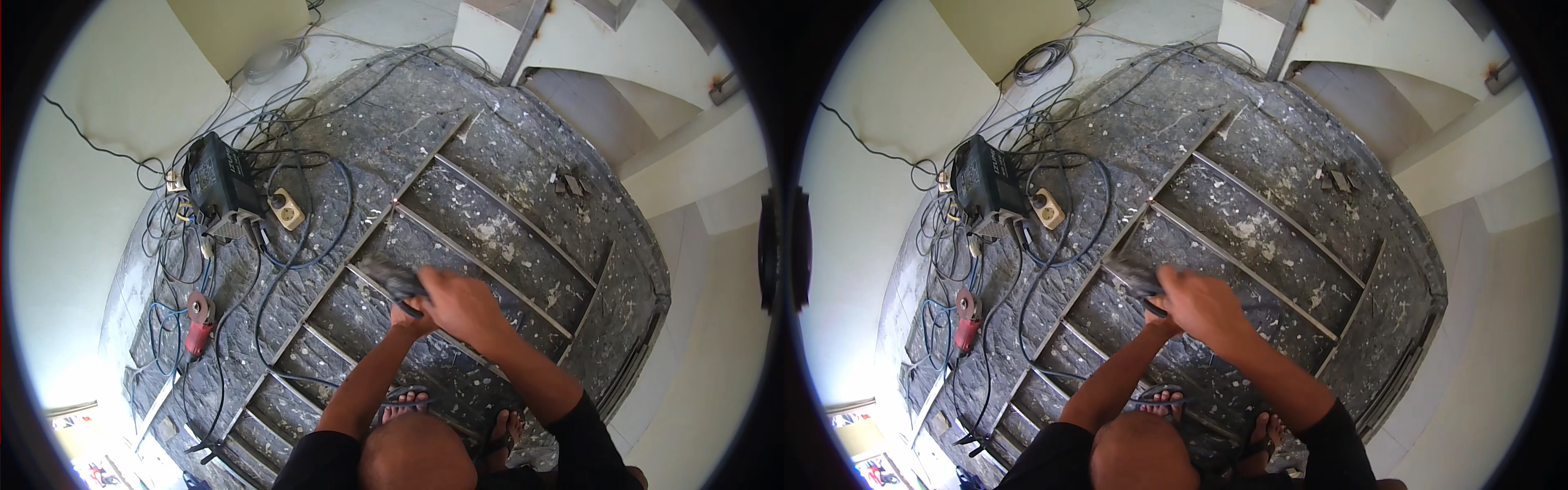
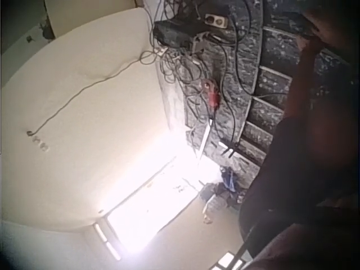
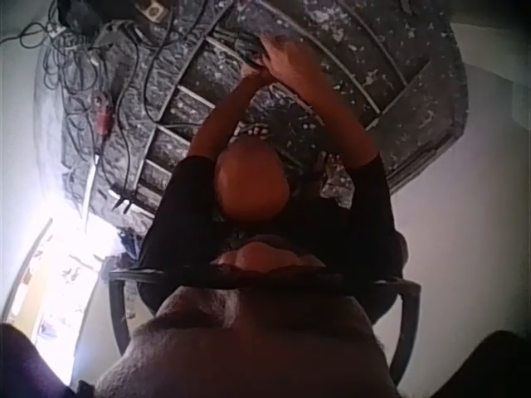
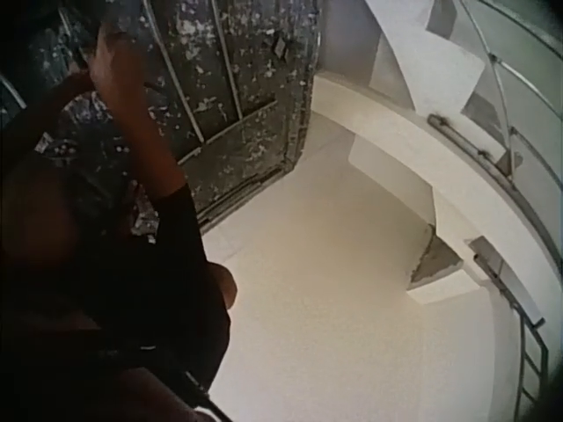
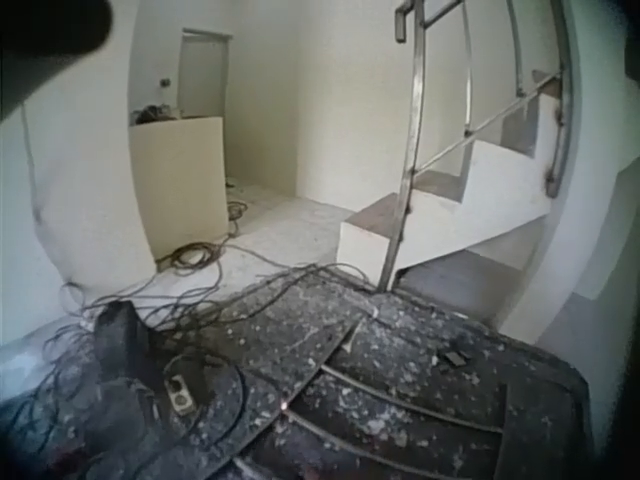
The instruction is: The person is welding a metal ladder-like frame on the floor using a stick welder.
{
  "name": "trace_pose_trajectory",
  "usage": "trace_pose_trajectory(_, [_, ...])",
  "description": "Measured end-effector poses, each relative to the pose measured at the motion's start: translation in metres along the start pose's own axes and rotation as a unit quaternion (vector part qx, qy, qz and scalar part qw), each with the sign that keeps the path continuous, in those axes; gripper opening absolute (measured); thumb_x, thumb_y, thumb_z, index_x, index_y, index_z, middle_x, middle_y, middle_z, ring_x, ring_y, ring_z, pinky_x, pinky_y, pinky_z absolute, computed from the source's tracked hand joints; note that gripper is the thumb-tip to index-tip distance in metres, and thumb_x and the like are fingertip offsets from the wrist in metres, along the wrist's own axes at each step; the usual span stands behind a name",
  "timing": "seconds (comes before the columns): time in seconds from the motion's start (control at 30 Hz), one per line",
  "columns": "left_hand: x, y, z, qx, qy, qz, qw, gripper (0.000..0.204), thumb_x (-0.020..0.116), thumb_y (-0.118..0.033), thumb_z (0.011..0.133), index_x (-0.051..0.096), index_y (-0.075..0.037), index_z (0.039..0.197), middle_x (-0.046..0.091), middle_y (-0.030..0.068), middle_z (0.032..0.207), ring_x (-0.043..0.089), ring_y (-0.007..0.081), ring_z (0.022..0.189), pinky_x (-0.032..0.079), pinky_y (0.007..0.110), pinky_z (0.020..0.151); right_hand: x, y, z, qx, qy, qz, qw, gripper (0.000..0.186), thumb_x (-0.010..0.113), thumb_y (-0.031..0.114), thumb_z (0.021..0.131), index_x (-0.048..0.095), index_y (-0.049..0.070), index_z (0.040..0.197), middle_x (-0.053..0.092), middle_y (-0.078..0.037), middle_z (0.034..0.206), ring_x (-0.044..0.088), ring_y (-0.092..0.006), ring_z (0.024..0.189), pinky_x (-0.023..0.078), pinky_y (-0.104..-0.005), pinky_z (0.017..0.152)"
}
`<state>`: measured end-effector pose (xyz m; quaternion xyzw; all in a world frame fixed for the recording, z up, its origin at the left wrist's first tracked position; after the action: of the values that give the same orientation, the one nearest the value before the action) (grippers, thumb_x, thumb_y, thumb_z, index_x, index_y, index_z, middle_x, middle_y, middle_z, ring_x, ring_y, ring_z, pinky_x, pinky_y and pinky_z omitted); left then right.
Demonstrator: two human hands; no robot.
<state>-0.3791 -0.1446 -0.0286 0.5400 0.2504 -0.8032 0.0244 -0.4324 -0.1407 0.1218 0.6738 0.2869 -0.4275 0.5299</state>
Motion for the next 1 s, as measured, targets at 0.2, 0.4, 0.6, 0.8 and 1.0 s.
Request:
trace_pose_trajectory(0.2, [0.012,0.011,-0.002,-0.065,0.049,-0.075,0.994,0.016,0.064,-0.026,0.071,0.062,-0.010,0.069,0.063,0.0096,0.070,0.063,0.0293,0.070,0.051,0.042,0.065,-0.025,-0.116,-0.048,0.367,-0.214,0.539,0.728,0.015,0.058,0.018,0.089,0.048,0.007,0.093,0.054,-0.005,0.065,0.055,-0.0189,0.047,0.044,-0.0338,0.041])
trace_pose_trajectory(0.4, [0.018,0.010,-0.003,-0.076,0.104,-0.064,0.990,0.019,0.062,-0.028,0.075,0.061,-0.010,0.077,0.065,0.0098,0.077,0.065,0.0278,0.078,0.051,0.041,0.073,-0.040,-0.091,-0.033,0.182,-0.252,0.375,0.873,0.014,0.060,0.014,0.087,0.052,0.005,0.094,0.055,-0.006,0.064,0.055,-0.0176,0.048,0.043,-0.0318,0.044])
trace_pose_trajectory(0.6, [0.018,0.012,-0.004,-0.085,0.125,-0.056,0.987,0.023,0.064,-0.032,0.073,0.063,-0.010,0.079,0.065,0.0105,0.079,0.064,0.0281,0.079,0.050,0.041,0.074,0.018,-0.072,-0.051,0.204,-0.163,0.184,0.948,0.025,0.066,0.014,0.079,0.052,0.001,0.094,0.063,-0.020,0.069,0.065,-0.0396,0.067,0.048,-0.0416,0.054])
trace_pose_trajectory(0.8, [0.022,0.017,-0.005,-0.091,0.116,-0.083,0.986,0.025,0.065,-0.035,0.073,0.065,-0.010,0.077,0.062,0.0111,0.076,0.063,0.0296,0.076,0.050,0.042,0.071,0.033,-0.065,-0.046,0.188,-0.152,0.186,0.952,0.030,0.068,0.017,0.075,0.050,0.001,0.093,0.061,-0.020,0.066,0.062,-0.0421,0.065,0.048,-0.0454,0.054])
trace_pose_trajectory(1.0, [0.018,0.017,-0.006,-0.085,0.084,-0.103,0.988,0.020,0.064,-0.033,0.072,0.064,-0.013,0.072,0.061,0.0101,0.074,0.062,0.0302,0.072,0.050,0.042,0.067,0.037,-0.067,-0.044,0.196,-0.156,0.194,0.949,0.029,0.067,0.018,0.075,0.049,0.002,0.091,0.060,-0.021,0.066,0.062,-0.0429,0.066,0.047,-0.0458,0.054])
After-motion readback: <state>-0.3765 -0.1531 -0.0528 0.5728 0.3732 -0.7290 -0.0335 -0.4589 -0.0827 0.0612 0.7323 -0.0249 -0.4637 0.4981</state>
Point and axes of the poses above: each hand's wrist, its own z-axis towards the middle knuckle, its own x-axis out of the palm, y = z × x, the point moved 9 cm from there along z, towards the middle knuckle
